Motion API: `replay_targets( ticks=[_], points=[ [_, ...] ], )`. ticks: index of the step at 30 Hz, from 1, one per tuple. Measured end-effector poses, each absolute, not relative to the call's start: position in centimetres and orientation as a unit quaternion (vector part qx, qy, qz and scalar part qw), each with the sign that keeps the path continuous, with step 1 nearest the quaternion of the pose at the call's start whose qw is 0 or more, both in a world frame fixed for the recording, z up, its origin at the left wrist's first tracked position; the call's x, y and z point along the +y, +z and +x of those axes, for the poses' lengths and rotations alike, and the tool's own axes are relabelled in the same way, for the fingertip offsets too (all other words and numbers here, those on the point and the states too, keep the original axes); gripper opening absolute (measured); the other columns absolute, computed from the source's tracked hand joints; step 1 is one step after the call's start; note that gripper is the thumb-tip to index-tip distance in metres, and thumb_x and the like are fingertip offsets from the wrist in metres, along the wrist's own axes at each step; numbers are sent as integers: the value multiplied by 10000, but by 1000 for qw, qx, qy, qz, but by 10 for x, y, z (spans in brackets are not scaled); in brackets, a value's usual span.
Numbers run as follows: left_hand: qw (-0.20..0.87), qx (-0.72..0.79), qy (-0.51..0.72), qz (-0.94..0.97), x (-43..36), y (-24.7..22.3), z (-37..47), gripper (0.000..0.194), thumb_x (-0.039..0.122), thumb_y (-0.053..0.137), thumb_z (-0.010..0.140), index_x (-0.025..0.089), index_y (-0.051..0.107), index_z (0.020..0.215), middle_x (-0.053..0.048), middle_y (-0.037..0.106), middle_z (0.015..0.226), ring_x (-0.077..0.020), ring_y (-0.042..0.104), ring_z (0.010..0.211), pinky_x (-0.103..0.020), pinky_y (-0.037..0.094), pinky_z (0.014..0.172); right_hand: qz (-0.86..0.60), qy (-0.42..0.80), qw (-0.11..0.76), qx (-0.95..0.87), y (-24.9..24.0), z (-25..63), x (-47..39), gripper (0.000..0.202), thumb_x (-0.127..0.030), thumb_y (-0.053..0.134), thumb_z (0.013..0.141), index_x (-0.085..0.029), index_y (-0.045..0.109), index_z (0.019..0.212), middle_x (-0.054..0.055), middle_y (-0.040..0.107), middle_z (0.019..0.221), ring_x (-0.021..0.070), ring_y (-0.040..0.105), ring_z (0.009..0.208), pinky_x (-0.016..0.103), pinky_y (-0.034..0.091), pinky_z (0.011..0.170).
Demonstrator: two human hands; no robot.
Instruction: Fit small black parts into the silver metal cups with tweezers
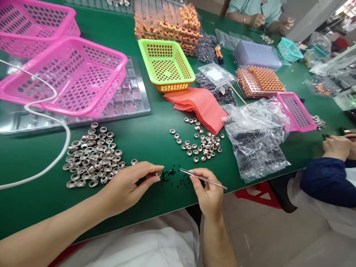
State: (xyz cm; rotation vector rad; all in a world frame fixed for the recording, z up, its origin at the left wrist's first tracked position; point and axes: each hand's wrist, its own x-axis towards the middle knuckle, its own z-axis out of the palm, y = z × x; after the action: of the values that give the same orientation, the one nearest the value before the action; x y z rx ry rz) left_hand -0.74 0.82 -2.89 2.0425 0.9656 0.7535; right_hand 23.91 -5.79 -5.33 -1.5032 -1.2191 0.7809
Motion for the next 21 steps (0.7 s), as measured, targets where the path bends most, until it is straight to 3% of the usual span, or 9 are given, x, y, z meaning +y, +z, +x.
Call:
replay_targets(
  ticks=[6,13,21],
  points=[
    [399,399,288,774,9,-28,-6,161,165,621,945,143,693,1087,-23,739,856,-147,688,744,-231,539,677,-567,309,507,-571,-53,238,-52,178,-111,687,877,-244,673,994,33,726,960,187,709,936,341,612,829],
    [433,412,291,747,11,-29,-4,158,124,704,881,165,711,1033,-1,751,851,-116,692,733,-191,539,680,-566,308,550,-531,-56,237,-50,222,-84,710,848,-233,654,1002,30,719,930,179,712,899,325,634,770],
    [436,413,298,742,12,-27,-6,122,128,716,862,179,729,972,17,728,775,-110,680,694,-179,535,644,-551,296,539,-563,-56,239,-48,197,-66,691,853,-225,659,966,33,714,901,188,705,872,338,613,744]
  ],
)
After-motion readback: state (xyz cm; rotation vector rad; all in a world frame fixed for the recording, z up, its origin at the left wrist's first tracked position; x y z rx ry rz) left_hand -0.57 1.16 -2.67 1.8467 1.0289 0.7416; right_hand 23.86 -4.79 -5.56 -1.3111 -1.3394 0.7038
